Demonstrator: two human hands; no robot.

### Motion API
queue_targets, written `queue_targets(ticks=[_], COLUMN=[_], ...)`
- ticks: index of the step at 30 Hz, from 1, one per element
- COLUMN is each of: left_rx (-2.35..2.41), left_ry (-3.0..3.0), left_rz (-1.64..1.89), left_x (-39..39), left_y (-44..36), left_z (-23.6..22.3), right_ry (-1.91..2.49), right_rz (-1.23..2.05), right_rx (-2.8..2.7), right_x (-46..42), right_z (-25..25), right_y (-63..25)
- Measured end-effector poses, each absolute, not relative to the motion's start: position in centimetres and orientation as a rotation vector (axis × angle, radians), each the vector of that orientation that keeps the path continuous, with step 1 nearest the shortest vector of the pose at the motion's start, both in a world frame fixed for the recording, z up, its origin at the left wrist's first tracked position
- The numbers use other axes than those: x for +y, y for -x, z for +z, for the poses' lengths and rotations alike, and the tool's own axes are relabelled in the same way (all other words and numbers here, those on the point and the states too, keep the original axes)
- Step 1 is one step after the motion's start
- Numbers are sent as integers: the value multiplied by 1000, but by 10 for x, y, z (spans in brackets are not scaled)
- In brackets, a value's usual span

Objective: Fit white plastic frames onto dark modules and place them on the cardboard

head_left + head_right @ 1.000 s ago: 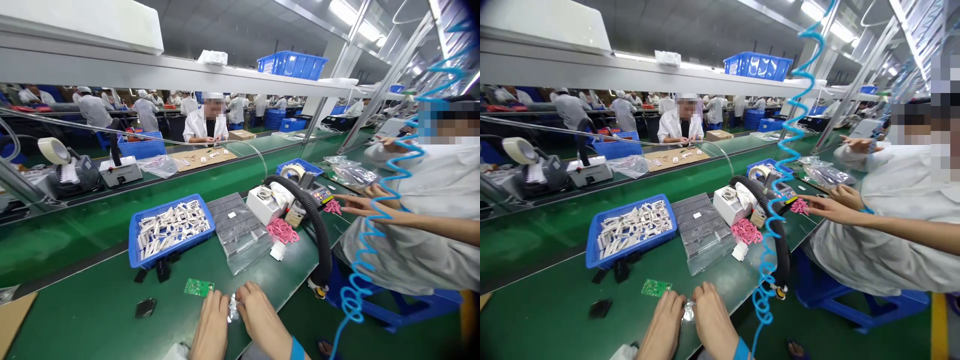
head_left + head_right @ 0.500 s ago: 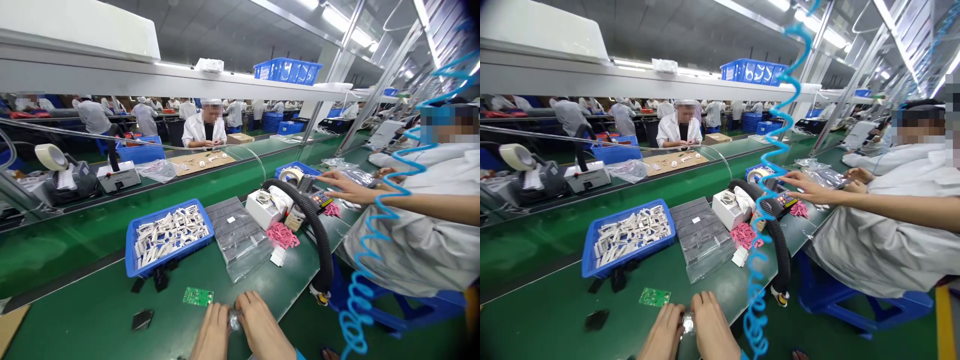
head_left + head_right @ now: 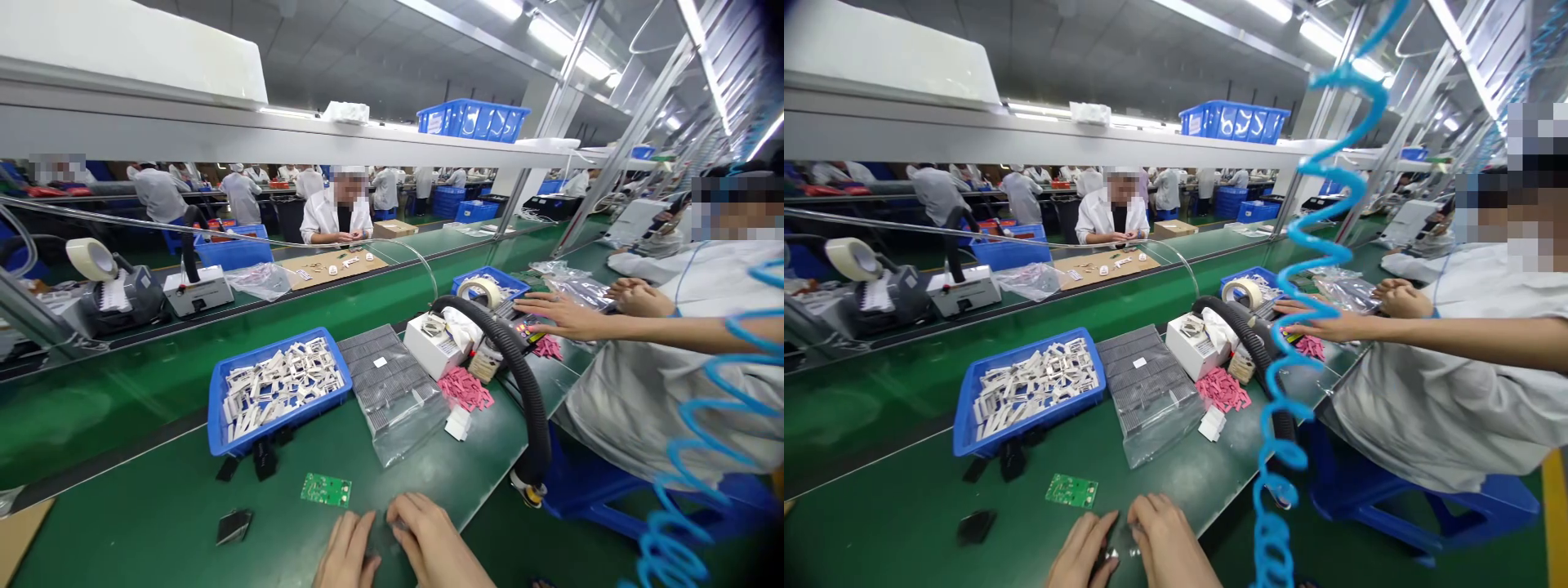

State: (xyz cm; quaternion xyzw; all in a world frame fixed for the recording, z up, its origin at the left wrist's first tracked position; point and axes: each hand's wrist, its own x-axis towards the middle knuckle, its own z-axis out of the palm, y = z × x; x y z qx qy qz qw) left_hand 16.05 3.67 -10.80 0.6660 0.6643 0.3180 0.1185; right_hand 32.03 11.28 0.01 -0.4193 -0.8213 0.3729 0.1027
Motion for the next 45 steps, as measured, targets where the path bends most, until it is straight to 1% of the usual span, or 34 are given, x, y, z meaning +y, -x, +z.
queue_targets(ticks=[5, 8, 12, 16, 19, 23, 25, 28, 32, 33, 35, 39, 41, 45], left_rx=[1810, 1818, 1833, 1606, 1552, 1508, 1454, 1425, 1318, 1280, 1215, 1091, 1051, 1045], left_ry=[-2035, -2143, -2243, -2212, -1886, -1104, -860, -721, -595, -550, -448, -322, -294, -237], left_rz=[890, 910, 1050, 1239, 1311, 1428, 1478, 1525, 1500, 1484, 1468, 1478, 1470, 1462], left_x=[46, 47, 45, 46, 45, 45, 46, 49, 49, 48, 47, 46, 46, 47], left_y=[-162, -163, -163, -158, -161, -172, -177, -183, -187, -188, -188, -189, -189, -189], left_z=[-92, -91, -91, -77, -66, -62, -59, -50, -38, -36, -35, -36, -37, -34], right_ry=[1182, 1186, 1177, 1120, 1117, 1140, 1132, 1135, 1101, 1099, 1125, 1094, 1046, 1011], right_rz=[1137, 1099, 1111, 1127, 1175, 1307, 1311, 1319, 1629, 1657, 1544, 1116, 1047, 1022], right_rx=[-2365, -2372, -2381, -2321, -2171, -1939, -1867, -1761, -1499, -1473, -1557, -1841, -1893, -1890], right_x=[113, 113, 112, 113, 114, 115, 113, 109, 102, 100, 97, 98, 99, 96], right_z=[-1, -1, -3, -6, -8, -13, -17, -28, -47, -51, -53, -48, -45, -43], right_y=[-321, -321, -322, -323, -320, -313, -309, -304, -298, -296, -295, -294, -293, -290])
